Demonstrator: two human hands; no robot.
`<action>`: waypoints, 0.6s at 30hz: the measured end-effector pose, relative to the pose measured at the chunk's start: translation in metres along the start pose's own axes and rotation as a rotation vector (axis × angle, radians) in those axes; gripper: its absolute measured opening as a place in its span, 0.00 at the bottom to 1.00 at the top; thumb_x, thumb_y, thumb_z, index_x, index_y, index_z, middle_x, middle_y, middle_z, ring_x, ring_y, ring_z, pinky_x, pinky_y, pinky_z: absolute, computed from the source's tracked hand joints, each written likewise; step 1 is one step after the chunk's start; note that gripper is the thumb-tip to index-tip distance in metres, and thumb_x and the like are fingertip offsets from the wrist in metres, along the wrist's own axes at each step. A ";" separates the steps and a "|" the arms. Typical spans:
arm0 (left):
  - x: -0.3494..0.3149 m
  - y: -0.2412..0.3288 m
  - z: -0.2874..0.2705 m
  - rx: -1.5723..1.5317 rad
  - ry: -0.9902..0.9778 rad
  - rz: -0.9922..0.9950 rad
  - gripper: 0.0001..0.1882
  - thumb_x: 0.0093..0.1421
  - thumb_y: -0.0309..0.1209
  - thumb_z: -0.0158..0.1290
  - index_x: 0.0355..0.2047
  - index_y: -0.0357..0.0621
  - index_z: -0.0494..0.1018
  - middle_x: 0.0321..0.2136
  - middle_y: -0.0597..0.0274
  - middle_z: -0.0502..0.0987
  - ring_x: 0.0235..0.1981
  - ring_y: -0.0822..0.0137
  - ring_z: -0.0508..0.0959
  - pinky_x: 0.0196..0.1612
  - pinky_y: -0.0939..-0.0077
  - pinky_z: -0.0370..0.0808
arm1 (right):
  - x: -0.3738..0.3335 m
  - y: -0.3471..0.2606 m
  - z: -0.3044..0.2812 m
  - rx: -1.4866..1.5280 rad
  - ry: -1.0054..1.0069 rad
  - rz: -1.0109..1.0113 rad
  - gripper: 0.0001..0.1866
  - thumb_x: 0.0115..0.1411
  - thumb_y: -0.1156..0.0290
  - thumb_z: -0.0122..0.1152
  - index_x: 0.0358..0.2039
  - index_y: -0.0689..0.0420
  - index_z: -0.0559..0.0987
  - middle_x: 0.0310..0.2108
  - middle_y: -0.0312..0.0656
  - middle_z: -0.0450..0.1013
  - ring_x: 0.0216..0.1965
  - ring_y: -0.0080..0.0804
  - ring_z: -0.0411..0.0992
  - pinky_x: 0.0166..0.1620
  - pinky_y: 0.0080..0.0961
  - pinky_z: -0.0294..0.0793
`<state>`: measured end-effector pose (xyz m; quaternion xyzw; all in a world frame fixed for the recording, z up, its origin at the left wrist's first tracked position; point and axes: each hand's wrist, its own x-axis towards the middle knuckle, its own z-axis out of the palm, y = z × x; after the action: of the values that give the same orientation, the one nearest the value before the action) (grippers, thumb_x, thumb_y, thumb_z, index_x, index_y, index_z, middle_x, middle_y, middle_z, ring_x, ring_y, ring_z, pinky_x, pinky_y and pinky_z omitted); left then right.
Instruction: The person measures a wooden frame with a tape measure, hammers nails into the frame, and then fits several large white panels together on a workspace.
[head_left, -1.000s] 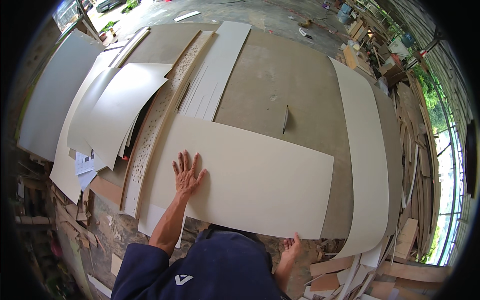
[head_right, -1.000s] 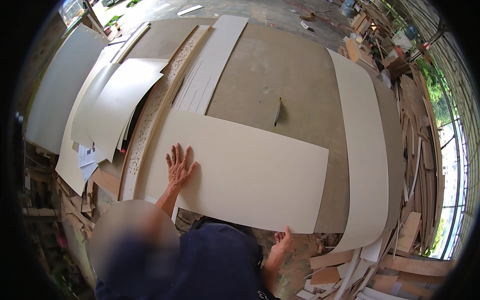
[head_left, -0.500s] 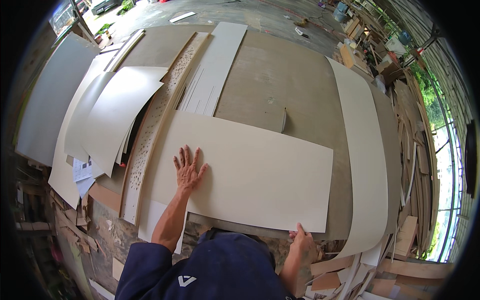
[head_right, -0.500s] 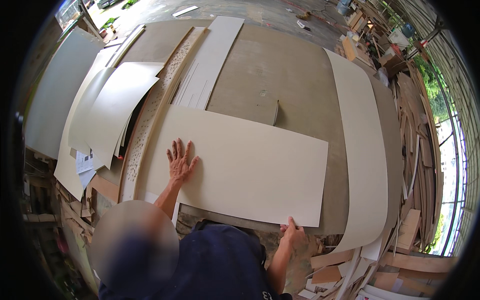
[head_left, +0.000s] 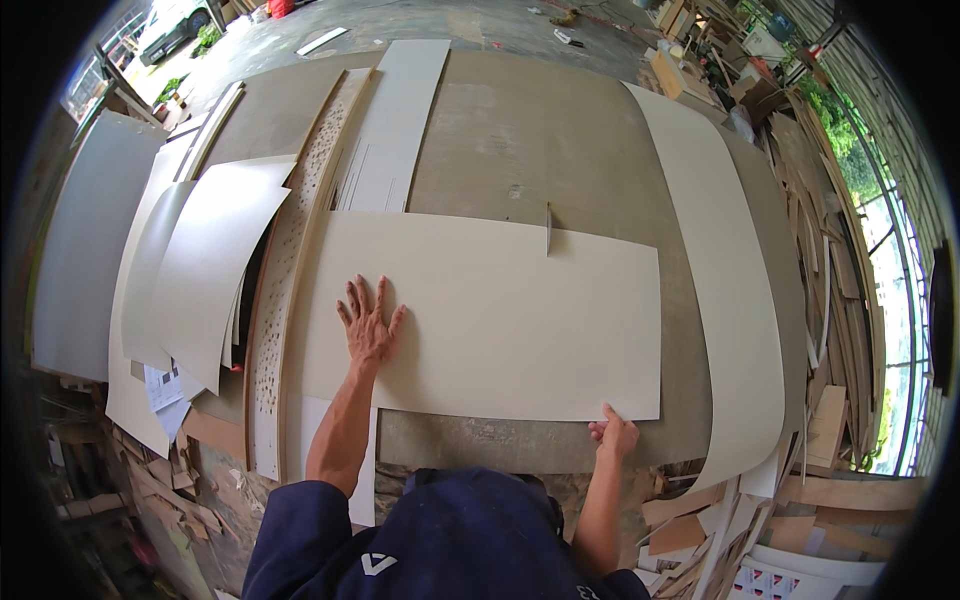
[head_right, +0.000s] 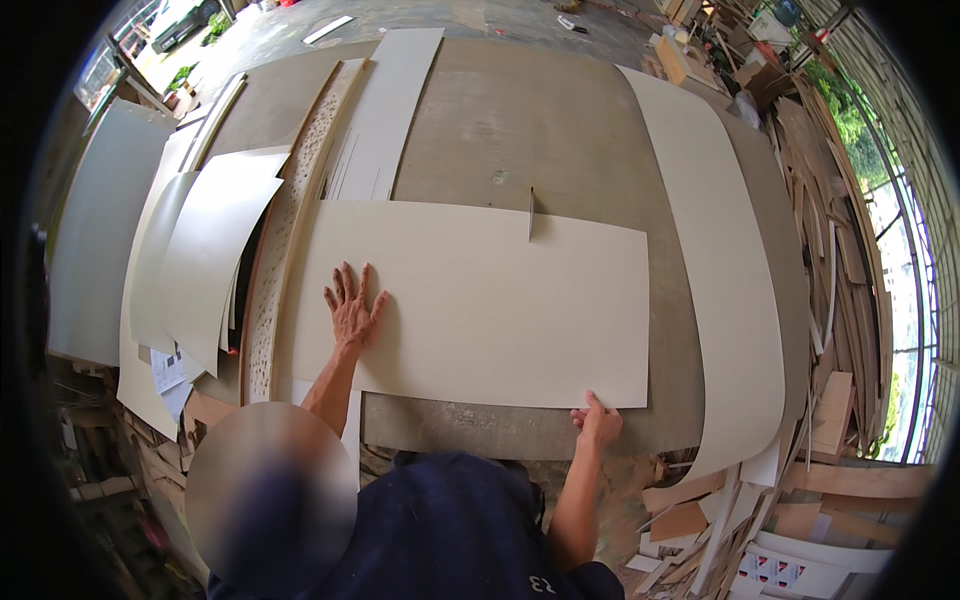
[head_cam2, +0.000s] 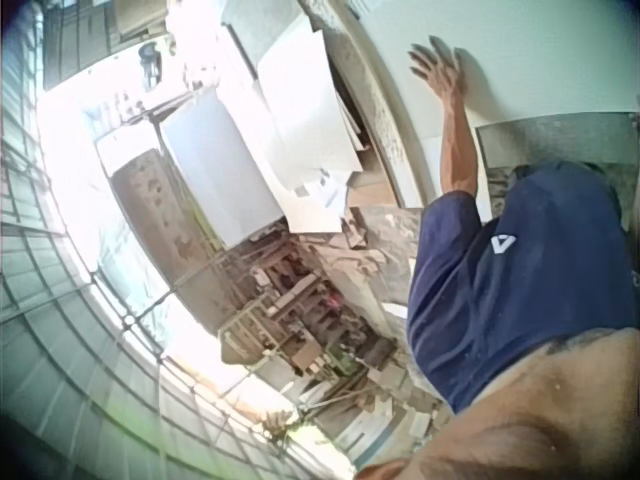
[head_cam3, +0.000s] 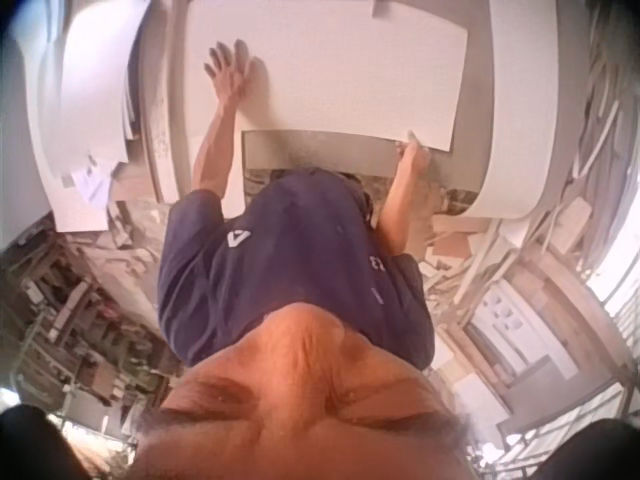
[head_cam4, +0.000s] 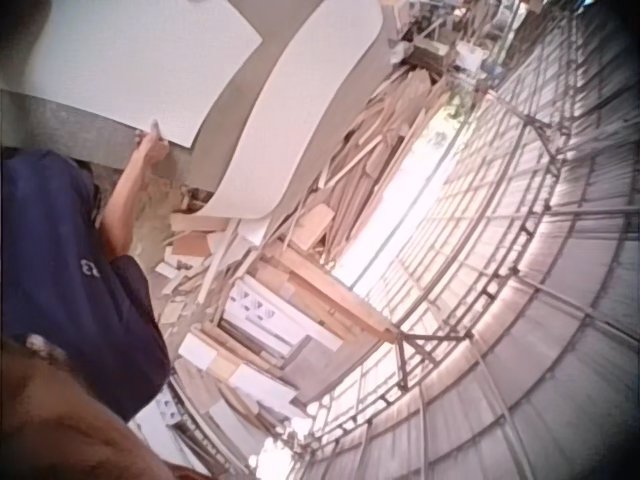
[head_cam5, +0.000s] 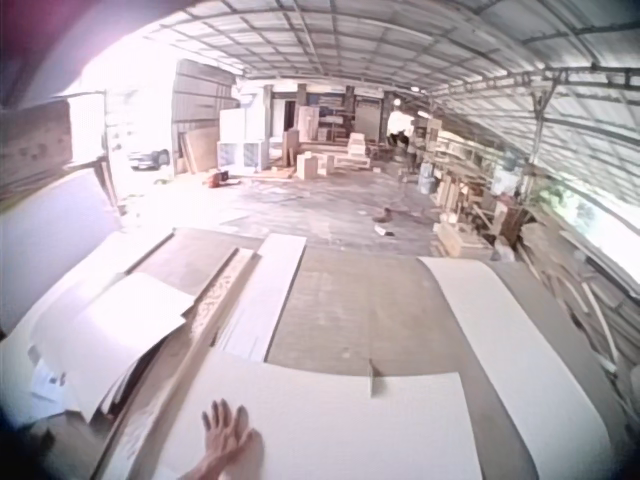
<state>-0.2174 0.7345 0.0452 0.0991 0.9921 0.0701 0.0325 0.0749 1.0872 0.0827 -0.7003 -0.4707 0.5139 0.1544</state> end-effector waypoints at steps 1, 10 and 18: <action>0.007 0.001 0.001 -0.003 0.004 -0.001 0.38 0.65 0.62 0.35 0.71 0.62 0.46 0.72 0.52 0.37 0.73 0.52 0.36 0.71 0.48 0.31 | 0.003 -0.004 0.004 -0.005 -0.004 0.011 0.14 0.53 0.71 0.70 0.30 0.68 0.76 0.19 0.45 0.73 0.15 0.31 0.73 0.13 0.22 0.66; 0.067 0.010 0.006 0.009 0.013 -0.003 0.38 0.65 0.62 0.33 0.71 0.64 0.46 0.72 0.53 0.38 0.73 0.53 0.35 0.71 0.49 0.31 | 0.028 -0.040 0.044 -0.034 -0.009 0.047 0.15 0.50 0.70 0.71 0.29 0.69 0.77 0.18 0.46 0.74 0.15 0.32 0.73 0.14 0.21 0.67; 0.125 0.025 0.007 0.018 0.009 -0.003 0.37 0.66 0.62 0.32 0.71 0.64 0.45 0.72 0.53 0.39 0.73 0.54 0.36 0.71 0.49 0.32 | 0.045 -0.080 0.084 -0.021 -0.027 0.006 0.15 0.50 0.69 0.72 0.28 0.68 0.78 0.18 0.46 0.74 0.15 0.31 0.74 0.14 0.21 0.67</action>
<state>-0.3347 0.7847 0.0359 0.0974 0.9930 0.0614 0.0274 -0.0371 1.1420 0.0775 -0.6964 -0.4760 0.5188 0.1389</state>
